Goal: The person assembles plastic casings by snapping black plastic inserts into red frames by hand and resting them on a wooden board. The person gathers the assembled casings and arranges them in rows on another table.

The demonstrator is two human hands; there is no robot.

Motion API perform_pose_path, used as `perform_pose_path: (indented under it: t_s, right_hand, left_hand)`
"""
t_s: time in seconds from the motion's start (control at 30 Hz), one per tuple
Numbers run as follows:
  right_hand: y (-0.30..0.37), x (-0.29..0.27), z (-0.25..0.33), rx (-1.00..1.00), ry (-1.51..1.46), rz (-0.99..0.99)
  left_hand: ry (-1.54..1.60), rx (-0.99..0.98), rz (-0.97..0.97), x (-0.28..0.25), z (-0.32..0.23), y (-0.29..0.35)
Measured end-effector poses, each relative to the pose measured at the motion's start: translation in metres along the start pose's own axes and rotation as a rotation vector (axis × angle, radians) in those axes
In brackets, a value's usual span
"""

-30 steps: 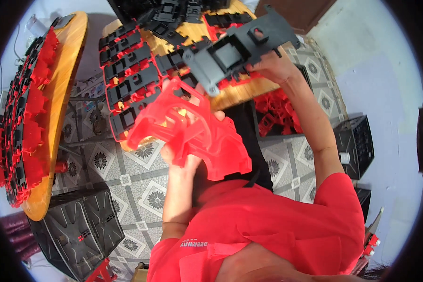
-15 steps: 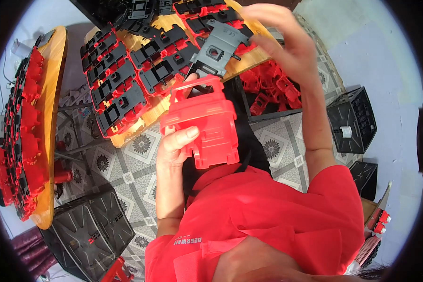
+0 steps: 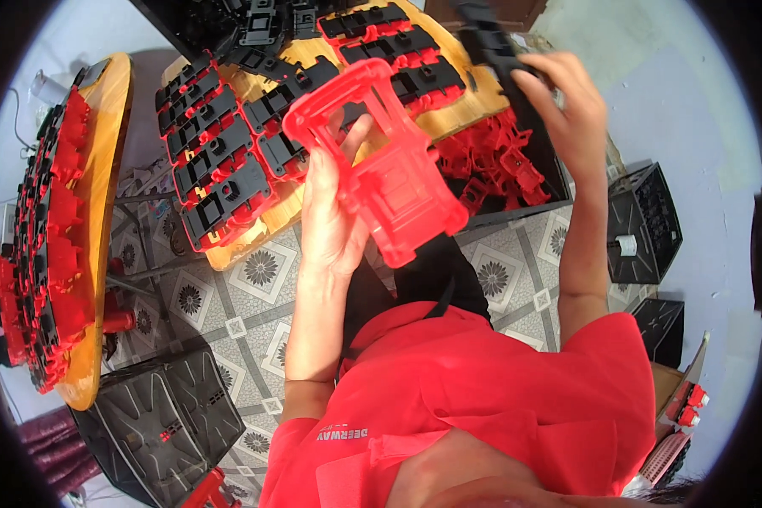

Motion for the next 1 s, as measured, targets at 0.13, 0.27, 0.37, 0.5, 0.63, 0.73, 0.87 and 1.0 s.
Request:
perform_pose_path:
  t_s: [0.13, 0.27, 0.37, 0.5, 0.63, 0.73, 0.87, 1.0]
  right_hand:
    - [0.022, -0.023, 0.05, 0.056, -0.111, -0.177]
    - [0.029, 0.003, 0.097, -0.127, -0.123, -0.117]
    - [0.028, 0.012, 0.102, -0.158, -0.107, -0.106]
    - [0.028, 0.022, 0.102, -0.169, -0.123, -0.091]
    - [0.029, 0.026, 0.102, -0.158, -0.125, -0.096]
    - [0.031, 0.03, 0.105, -0.159, -0.105, -0.097]
    - [0.034, 0.03, 0.099, -0.126, -0.177, -0.111]
    - [0.039, 0.033, 0.055, 0.235, -0.406, -0.109]
  left_hand:
    - [0.014, -0.017, -0.063, -0.006, 0.014, -0.012]
    - [0.064, -0.082, -0.094, -0.006, 0.021, -0.013]
    - [0.037, -0.067, -0.083, -0.003, 0.021, -0.011]
    - [0.066, -0.064, 0.006, 0.002, 0.02, -0.014]
    - [0.049, -0.078, 0.029, 0.003, 0.02, -0.014]
    - [0.039, -0.003, 0.032, 0.005, 0.019, -0.014]
    - [-0.101, 0.13, -0.028, 0.004, 0.011, -0.011]
    - [-0.088, 0.063, -0.077, 0.007, 0.009, -0.011]
Point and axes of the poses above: each hand's wrist, its own y-axis away from the middle knuckle, its own x-axis out of the palm, z = x × y, the point moved 9 cm from there along -y, towards the middle knuckle, and after that the axes turned 3 degrees about -x, right-handed, at the moved point
